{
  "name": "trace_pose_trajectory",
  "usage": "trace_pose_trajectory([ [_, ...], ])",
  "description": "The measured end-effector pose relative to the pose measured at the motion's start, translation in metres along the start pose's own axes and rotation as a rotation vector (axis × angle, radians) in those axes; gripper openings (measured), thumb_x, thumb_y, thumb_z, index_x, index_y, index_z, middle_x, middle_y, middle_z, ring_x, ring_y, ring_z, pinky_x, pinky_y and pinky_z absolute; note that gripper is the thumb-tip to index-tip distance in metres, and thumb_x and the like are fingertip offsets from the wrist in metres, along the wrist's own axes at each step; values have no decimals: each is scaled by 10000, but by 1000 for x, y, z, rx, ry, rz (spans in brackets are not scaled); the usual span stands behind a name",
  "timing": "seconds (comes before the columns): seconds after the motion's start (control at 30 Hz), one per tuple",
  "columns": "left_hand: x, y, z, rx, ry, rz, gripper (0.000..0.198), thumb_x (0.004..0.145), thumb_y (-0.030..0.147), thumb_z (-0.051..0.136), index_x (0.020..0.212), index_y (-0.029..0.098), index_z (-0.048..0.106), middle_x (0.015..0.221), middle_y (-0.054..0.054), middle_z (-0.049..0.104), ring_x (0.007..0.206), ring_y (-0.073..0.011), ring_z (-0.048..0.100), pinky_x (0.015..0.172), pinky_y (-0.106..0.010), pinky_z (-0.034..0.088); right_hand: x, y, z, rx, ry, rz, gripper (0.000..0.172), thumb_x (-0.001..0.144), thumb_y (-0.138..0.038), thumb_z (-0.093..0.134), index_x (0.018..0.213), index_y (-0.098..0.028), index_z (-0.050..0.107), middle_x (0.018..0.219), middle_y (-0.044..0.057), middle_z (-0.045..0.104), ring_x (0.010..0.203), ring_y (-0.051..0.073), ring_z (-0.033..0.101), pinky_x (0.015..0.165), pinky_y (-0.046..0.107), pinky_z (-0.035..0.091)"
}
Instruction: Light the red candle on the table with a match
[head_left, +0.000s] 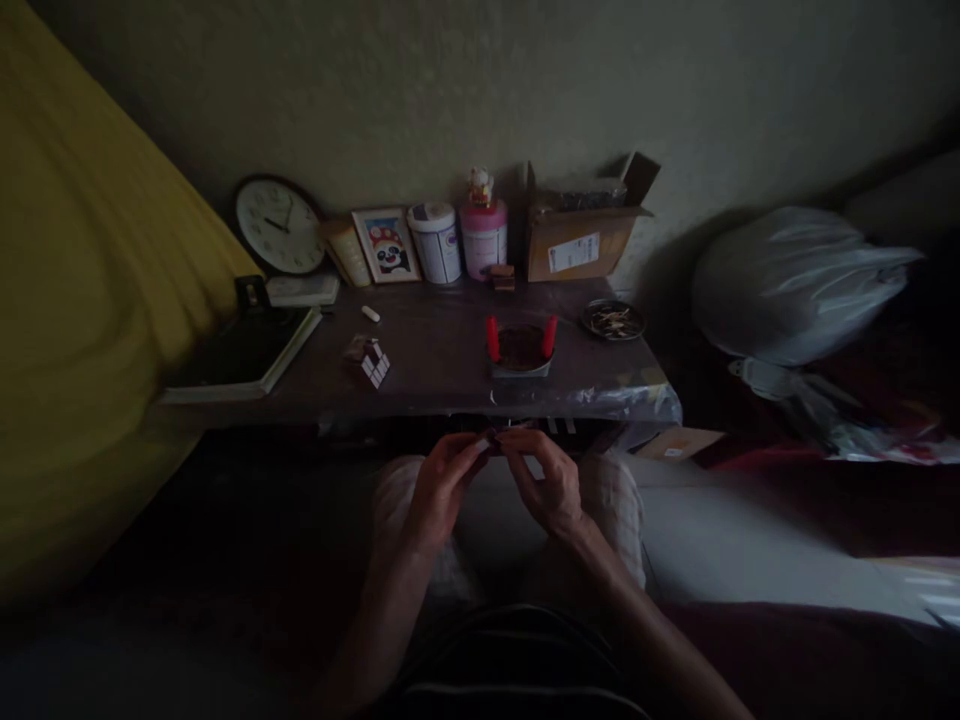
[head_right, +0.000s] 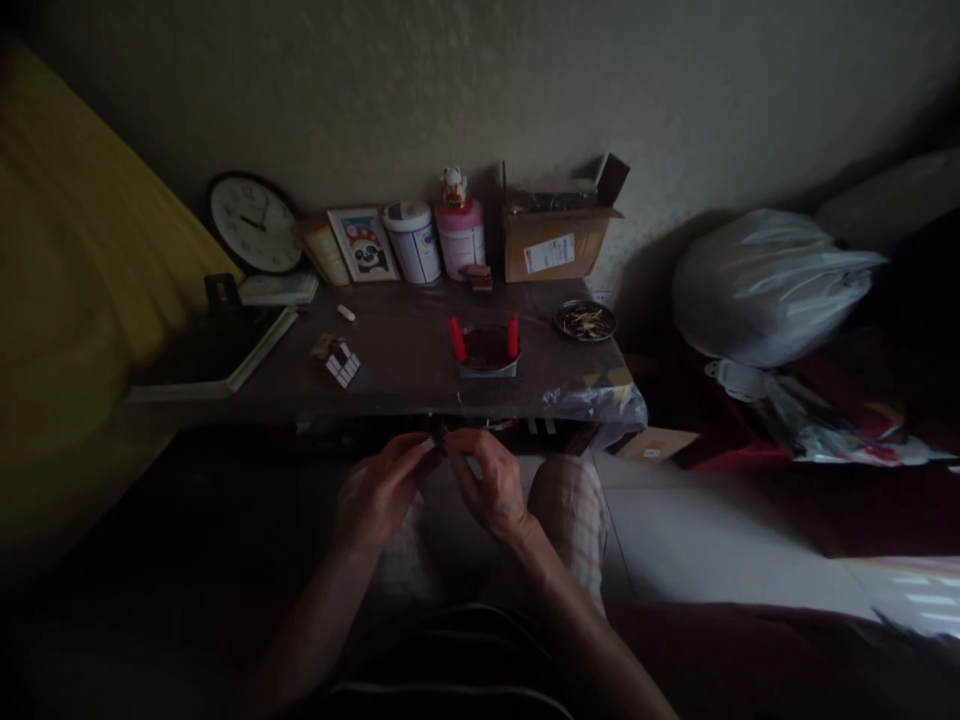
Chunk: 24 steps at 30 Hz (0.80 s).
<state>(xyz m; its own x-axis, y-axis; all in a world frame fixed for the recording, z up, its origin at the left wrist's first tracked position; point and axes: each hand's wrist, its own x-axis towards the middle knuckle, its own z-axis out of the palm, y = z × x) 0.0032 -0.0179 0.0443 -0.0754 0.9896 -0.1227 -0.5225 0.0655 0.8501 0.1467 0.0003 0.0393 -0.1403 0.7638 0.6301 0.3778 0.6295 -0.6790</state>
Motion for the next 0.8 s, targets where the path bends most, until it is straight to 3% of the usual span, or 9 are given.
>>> trace_pose_trajectory([
  [0.2, 6, 4, 0, -6, 17, -19, 164, 717, 261, 671, 852, 170, 651, 880, -33, 673, 906, -177, 603, 869, -315, 419, 15, -3, -8, -76, 39, -36, 145, 858, -165, 489, 944, -245, 574, 920, 43, 673, 855, 154, 638, 713, 279, 533],
  [0.33, 9, 14, 10, -16, 86, -83, 179, 651, 254, 719, 784, 152, 655, 805, -42, 675, 802, -175, 617, 814, -317, 436, 22, -21, -21, -110, 105, -192, 250, 821, -97, 509, 1002, -265, 546, 943, 38, 674, 854, 157, 634, 730, 290, 519],
  [0.43, 9, 19, 17, -21, 59, -11, 163, 670, 255, 704, 794, 159, 657, 834, -51, 685, 829, -194, 620, 816, -333, 444, 21, -10, -16, -139, -19, -276, 251, 821, -110, 497, 1029, -234, 564, 976, 66, 665, 900, 166, 620, 767, 295, 504],
  [0.5, 7, 20, 19, -11, 21, 28, 168, 709, 269, 673, 836, 158, 659, 896, -67, 690, 893, -209, 615, 852, -346, 439, 22, 13, -9, -218, -77, -186, 198, 852, -146, 440, 936, -206, 609, 831, 58, 666, 794, 157, 623, 717, 275, 501],
  [0.63, 4, 18, 14, -9, 13, 2, 190, 742, 285, 646, 874, 148, 660, 1043, -110, 676, 986, -228, 600, 940, -380, 408, 27, 56, -10, -249, 171, 176, 207, 839, -257, 448, 845, -174, 637, 725, 40, 638, 640, 151, 585, 590, 254, 475],
  [0.8, 5, 10, 3, -81, 68, -26, 222, 681, 315, 705, 840, 164, 668, 929, -65, 696, 913, -209, 626, 910, -364, 433, 37, 55, -35, -181, 361, 213, 257, 832, -341, 441, 911, -208, 646, 761, 39, 631, 695, 185, 584, 607, 284, 466],
])
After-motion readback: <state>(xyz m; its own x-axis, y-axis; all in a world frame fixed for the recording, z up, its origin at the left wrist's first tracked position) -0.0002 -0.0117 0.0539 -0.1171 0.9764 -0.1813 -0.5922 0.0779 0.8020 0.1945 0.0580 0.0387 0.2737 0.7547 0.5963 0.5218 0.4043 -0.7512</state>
